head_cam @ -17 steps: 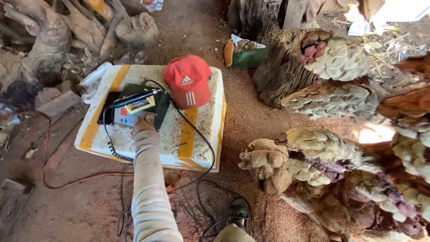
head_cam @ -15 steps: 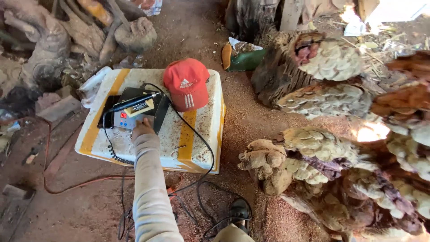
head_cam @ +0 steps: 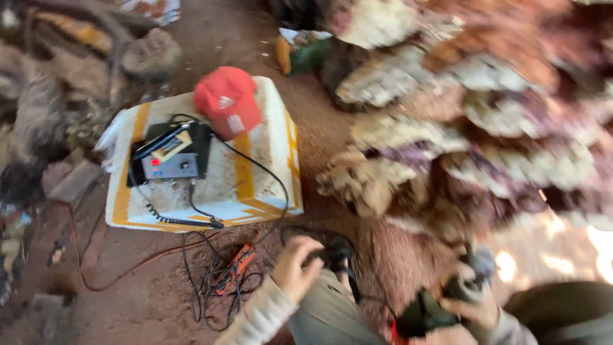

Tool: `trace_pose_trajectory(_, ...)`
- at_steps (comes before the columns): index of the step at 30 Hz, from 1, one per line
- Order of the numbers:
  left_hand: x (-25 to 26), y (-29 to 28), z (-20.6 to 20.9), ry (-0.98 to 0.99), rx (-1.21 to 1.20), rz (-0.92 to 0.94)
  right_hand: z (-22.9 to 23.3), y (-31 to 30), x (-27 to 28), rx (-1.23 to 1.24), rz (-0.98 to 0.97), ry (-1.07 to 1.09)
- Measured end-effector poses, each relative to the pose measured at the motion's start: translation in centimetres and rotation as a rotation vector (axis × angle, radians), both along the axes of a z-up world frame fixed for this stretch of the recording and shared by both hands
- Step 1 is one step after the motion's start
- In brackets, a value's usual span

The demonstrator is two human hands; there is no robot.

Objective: Using a handheld power carving tool to refine and clean the surface of a large, intricate wooden root or burl sculpture.

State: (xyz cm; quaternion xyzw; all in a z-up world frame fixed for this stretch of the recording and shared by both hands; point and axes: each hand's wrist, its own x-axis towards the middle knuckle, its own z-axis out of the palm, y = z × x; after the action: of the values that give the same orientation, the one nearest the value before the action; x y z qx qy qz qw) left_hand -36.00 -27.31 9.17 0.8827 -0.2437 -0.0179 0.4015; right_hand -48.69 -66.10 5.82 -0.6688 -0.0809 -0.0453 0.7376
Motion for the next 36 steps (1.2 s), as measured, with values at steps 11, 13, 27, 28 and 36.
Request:
trace_pose_trajectory(11,-26.4,-14.6,-10.8,0.795,0.010,-0.026,7.7,-1.0,-3.6,0.743,0.328,-0.058)
trace_pose_trajectory(13,-30.1,-15.2,-17.3,0.653,0.160,0.161,7.4,-1.6,-3.2,0.773,0.361,-0.052)
trace_pose_trajectory(27,-31.0,-15.4,-11.2,1.163,-0.787,-0.020,2.3,-1.8,5.9,1.041,0.182,0.748)
trace_pose_trajectory(28,-31.0,-14.6,-10.9,0.492,-0.333,-0.232,2.6,-1.9,6.7,1.020,0.116,0.764)
trace_pose_trajectory(36,-28.0,-14.7,-9.5,0.914,-0.363,-0.073,3.5,-1.3,10.9,1.020,0.297,0.699)
